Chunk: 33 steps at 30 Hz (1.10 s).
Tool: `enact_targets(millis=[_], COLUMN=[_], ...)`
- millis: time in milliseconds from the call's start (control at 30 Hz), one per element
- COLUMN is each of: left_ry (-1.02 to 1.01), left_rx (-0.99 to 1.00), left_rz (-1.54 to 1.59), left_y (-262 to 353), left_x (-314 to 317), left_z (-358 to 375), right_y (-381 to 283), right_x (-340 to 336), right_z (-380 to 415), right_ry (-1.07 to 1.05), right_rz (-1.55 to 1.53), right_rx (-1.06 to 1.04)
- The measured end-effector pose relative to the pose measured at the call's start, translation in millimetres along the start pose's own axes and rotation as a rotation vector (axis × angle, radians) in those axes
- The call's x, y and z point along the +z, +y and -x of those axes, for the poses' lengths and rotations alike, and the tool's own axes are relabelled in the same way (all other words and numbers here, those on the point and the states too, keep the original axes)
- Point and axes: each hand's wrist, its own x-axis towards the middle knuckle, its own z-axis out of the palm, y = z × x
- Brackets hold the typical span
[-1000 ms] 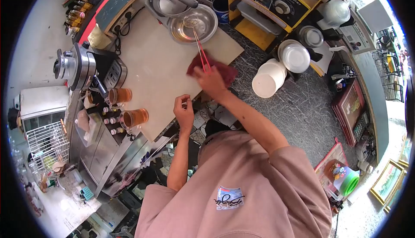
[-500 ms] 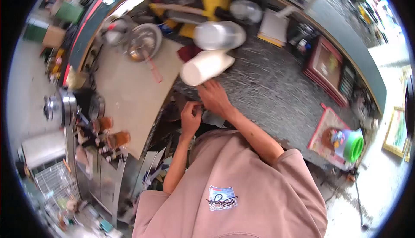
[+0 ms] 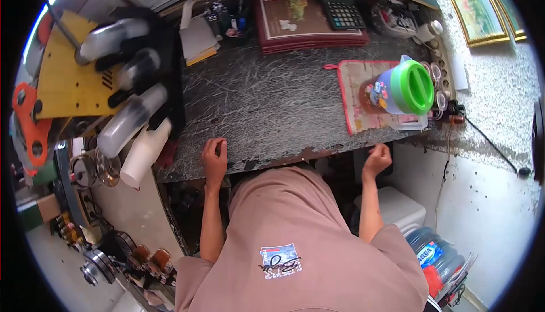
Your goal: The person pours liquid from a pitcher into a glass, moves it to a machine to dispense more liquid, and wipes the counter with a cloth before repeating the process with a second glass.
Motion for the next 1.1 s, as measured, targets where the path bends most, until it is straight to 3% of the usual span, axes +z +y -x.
enact_targets(millis=[67,133,167,200,267,333,433,533,667,700,767,800,833,867,900,967,1100], left_ry=[-0.041,-0.072,-0.097,-0.103,-0.222,-0.251,-0.272,-0.275,-0.327,-0.314,-0.353,-0.33,-0.354,-0.36,-0.338,-0.277,-0.25], left_rx=[-0.025,0.018,0.056,0.059,0.114,0.077,0.043,0.049,-0.027,-0.035,-0.259,-0.286,-0.441,-0.572,-0.575,-0.623,-0.657], left_rz=[-0.003,-0.03,-0.053,-0.062,-0.177,-0.17,-0.149,-0.135,-0.098,-0.103,0.378,0.369,0.916,1.472,1.473,1.7,1.717], left_y=[8.1,9.9,10.5,13.3,20.6,20.3,19.0,15.7,15.5,13.5,5.9,3.5,1.5,0.3,1.1,5.0,1.3], left_x=[4.2,8.8,10.0,8.8,7.9,6.8,6.1,6.4,1.5,1.1,-0.2,-4.7,-6.3,-7.6,-7.4,-4.4,12.9], left_z=[-3.5,-4.5,-4.8,-5.5,-7.5,-6.3,-7.0,-8.6,-11.6,-12.6,-10.7,-5.4,-7.5,-6.7,-2.8,-2.4,0.1], right_y=[12.1,32.0,28.4,33.0,8.3,15.0,16.1,9.8,0.8,18.4,-7.6,-25.3,-39.3,-31.6,-27.3,-28.3,29.8], right_x=[-22.1,-36.3,-42.5,-47.0,-46.6,-41.4,-37.4,-41.1,-50.5,-52.7,-57.4,-64.9,-67.5,-76.0,-83.9,-94.3,-97.9], right_z=[-39.4,-99.1,-128.2,-159.9,-210.6,-264.6,-315.9,-326.7,-312.9,-311.3,-267.8,-244.0,-216.0,-199.7,-183.3,-136.7,-52.5], right_ry=[0.163,0.28,0.306,0.28,0.367,0.355,0.081,-0.001,0.076,0.194,0.33,0.352,0.381,0.39,0.473,0.48,0.481], right_rz=[0.056,0.039,0.173,0.08,0.31,0.399,0.405,0.507,0.61,0.517,0.407,0.553,0.37,0.204,0.305,0.127,-0.478], right_rx=[0.045,-0.105,-0.199,-0.119,-0.181,-0.247,-0.303,-0.19,-0.118,-0.209,-0.163,-0.121,-0.073,-0.155,-0.093,-0.038,0.385])
